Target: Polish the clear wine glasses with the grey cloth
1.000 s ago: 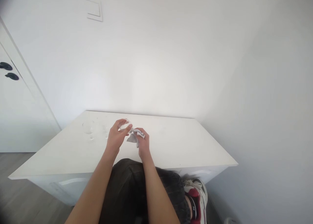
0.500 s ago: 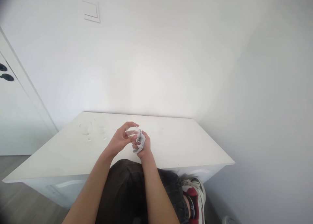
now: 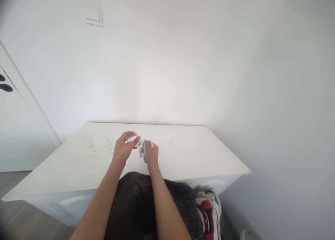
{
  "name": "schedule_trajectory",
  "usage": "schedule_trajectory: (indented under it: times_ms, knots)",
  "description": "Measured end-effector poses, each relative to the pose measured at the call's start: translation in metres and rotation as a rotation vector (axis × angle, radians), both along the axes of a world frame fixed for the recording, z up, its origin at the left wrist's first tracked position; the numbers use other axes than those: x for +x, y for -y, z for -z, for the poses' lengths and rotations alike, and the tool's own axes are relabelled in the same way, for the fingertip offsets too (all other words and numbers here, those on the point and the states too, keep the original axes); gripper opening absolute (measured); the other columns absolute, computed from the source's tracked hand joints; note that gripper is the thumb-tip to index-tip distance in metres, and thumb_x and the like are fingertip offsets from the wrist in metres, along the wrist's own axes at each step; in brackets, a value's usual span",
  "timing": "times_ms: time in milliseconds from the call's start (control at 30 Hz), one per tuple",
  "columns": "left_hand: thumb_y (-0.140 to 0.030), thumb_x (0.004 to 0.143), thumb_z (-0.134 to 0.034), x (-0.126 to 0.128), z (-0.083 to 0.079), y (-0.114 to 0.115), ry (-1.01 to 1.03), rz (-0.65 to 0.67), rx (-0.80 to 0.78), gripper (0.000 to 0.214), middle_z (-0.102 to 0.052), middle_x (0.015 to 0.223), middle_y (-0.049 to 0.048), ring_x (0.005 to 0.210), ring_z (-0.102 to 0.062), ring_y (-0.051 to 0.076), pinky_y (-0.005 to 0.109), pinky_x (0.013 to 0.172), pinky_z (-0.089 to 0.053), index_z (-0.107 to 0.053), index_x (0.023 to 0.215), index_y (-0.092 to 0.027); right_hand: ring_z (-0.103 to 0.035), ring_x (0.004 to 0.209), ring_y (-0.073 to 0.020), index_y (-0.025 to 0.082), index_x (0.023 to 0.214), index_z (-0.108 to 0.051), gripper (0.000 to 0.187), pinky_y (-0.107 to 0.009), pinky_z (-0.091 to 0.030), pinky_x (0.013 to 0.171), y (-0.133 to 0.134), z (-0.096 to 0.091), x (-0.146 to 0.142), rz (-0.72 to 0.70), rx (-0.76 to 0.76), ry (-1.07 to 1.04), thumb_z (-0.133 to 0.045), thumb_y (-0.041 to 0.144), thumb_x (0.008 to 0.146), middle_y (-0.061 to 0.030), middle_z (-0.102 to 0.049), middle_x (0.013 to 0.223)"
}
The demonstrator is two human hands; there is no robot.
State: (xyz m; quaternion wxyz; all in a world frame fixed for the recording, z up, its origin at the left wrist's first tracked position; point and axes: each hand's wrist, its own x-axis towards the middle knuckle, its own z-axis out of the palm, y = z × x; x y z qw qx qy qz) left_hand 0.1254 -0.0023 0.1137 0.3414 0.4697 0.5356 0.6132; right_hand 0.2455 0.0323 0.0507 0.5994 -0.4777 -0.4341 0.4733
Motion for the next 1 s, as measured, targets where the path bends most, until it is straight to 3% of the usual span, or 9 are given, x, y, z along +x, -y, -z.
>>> schedule_trajectory:
  times_ms: [100, 200, 300, 400, 500, 667, 1000]
  knots:
    - [-0.05, 0.081, -0.08, 0.0, -0.002, 0.002, -0.065, -0.05, 0.012, 0.045, -0.069, 0.132, 0.0091, 0.093, -0.077, 0.023, 0.033, 0.07, -0.062, -0.063, 0.115, -0.025, -0.053, 0.065, -0.0132, 0.021, 0.078, -0.061, 0.012, -0.025, -0.044, 0.062, 0.004, -0.003, 0.006, 0.11, 0.187, 0.31, -0.053, 0.026, 0.085, 0.0028, -0.059, 0.07]
    - [-0.047, 0.082, -0.078, 0.001, -0.005, 0.005, -0.13, -0.122, 0.033, 0.041, -0.07, 0.131, 0.0043, 0.094, -0.077, 0.023, 0.033, 0.075, -0.059, -0.062, 0.115, -0.029, -0.057, 0.071, -0.0137, 0.023, 0.104, -0.069, 0.027, -0.026, -0.047, 0.07, 0.009, -0.005, 0.01, 0.06, 0.285, 0.485, -0.054, 0.021, 0.082, 0.0029, -0.066, 0.082]
    - [-0.042, 0.08, -0.079, 0.004, -0.007, 0.006, -0.227, -0.103, -0.009, 0.039, -0.07, 0.129, 0.0023, 0.097, -0.076, 0.024, 0.033, 0.078, -0.057, -0.063, 0.114, -0.031, -0.058, 0.067, -0.0137, 0.025, 0.112, -0.071, 0.031, -0.025, -0.045, 0.066, 0.01, -0.002, 0.009, -0.125, 0.256, 0.642, -0.06, 0.024, 0.083, 0.0029, -0.068, 0.08]
    - [-0.036, 0.075, -0.082, 0.01, -0.004, 0.004, -0.348, -0.009, -0.082, 0.039, -0.071, 0.127, 0.0023, 0.096, -0.074, 0.025, 0.035, 0.079, -0.054, -0.064, 0.11, -0.031, -0.061, 0.069, -0.015, 0.021, 0.096, -0.074, 0.017, -0.025, -0.043, 0.064, 0.008, 0.004, 0.01, -0.215, 0.152, 0.84, -0.064, 0.029, 0.085, -0.0016, -0.072, 0.081]
    - [-0.033, 0.074, -0.082, 0.019, 0.003, 0.0, -0.397, 0.095, -0.131, 0.037, -0.071, 0.126, 0.0022, 0.097, -0.072, 0.025, 0.036, 0.082, -0.053, -0.063, 0.106, -0.03, -0.062, 0.069, -0.0169, 0.019, 0.089, -0.073, 0.018, -0.026, -0.039, 0.06, 0.003, 0.009, 0.017, -0.186, 0.015, 1.001, -0.066, 0.035, 0.085, -0.0069, -0.073, 0.084]
    - [-0.033, 0.074, -0.081, 0.039, 0.013, -0.004, -0.399, 0.213, -0.206, 0.041, -0.069, 0.132, 0.0048, 0.106, -0.07, 0.029, 0.036, 0.082, -0.052, -0.059, 0.108, -0.029, -0.067, 0.073, -0.0213, 0.019, 0.085, -0.074, 0.021, -0.027, -0.039, 0.058, 0.0, 0.012, 0.036, -0.146, -0.091, 1.176, -0.059, 0.032, 0.089, -0.0108, -0.074, 0.088]
    - [-0.028, 0.076, -0.078, 0.081, 0.031, -0.019, -0.393, 0.201, -0.245, 0.041, -0.066, 0.135, 0.0087, 0.107, -0.068, 0.028, 0.036, 0.085, -0.05, -0.056, 0.11, -0.027, -0.069, 0.081, -0.0219, 0.018, 0.096, -0.073, 0.02, -0.026, -0.04, 0.062, 0.005, 0.021, 0.076, -0.112, -0.132, 1.201, -0.063, 0.034, 0.09, -0.0112, -0.075, 0.094]
